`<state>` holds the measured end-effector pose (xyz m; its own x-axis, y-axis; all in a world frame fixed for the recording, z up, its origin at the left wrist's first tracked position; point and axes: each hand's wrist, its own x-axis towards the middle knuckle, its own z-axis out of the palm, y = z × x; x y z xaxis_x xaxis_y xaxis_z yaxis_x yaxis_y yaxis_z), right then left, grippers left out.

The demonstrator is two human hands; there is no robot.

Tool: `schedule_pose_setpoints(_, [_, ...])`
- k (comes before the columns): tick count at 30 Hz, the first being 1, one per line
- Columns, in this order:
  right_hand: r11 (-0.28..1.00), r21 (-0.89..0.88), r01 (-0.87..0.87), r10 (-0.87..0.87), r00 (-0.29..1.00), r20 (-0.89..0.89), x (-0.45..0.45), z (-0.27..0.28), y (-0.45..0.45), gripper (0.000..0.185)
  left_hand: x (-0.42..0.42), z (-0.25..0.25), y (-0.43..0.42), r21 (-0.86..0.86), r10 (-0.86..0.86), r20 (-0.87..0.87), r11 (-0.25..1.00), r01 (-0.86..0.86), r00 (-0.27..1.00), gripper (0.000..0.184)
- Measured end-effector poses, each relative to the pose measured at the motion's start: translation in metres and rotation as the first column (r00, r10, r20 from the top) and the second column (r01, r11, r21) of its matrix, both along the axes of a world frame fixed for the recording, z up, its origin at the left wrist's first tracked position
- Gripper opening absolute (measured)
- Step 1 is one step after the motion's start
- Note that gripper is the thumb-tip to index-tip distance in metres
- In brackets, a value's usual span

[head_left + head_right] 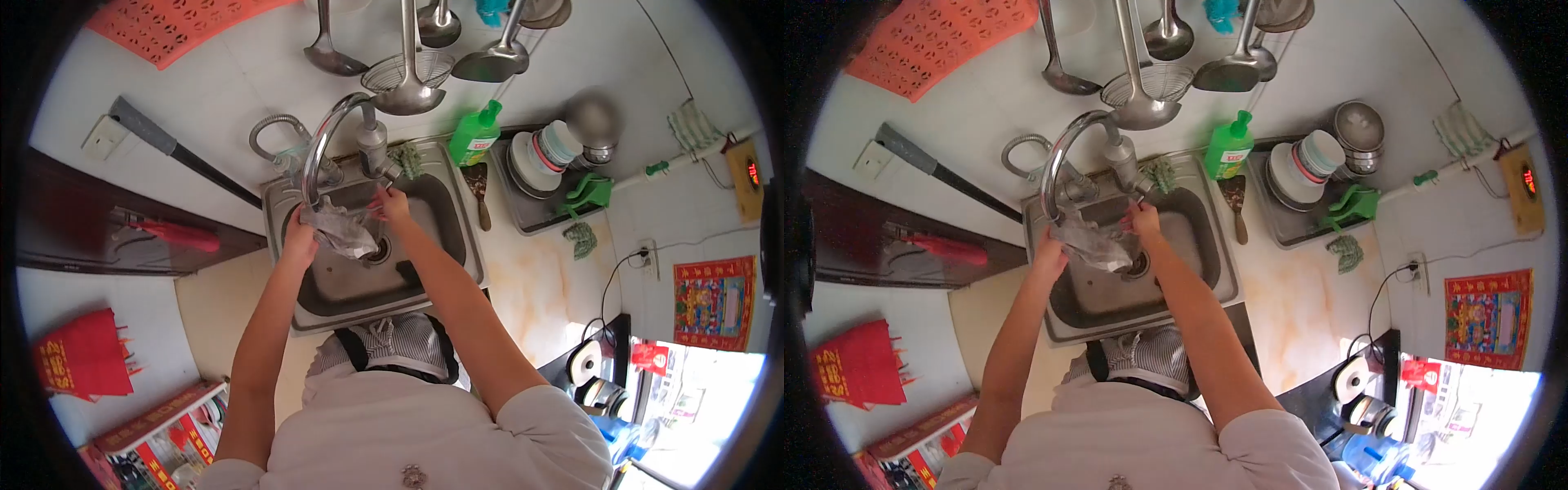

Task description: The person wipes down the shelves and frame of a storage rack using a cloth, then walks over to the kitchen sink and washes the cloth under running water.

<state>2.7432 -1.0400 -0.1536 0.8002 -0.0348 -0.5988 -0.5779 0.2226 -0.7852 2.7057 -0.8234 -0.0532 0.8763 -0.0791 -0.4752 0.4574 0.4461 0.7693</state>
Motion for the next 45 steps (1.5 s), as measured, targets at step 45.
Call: schedule_pose_setpoints(45, [0.881,0.083,-0.467,0.337,0.740,0.581,-0.026,0.012,0.050,0.028,-0.017,0.023,0.023,-0.082,-0.103,-0.020,0.991,0.101,0.995,0.053])
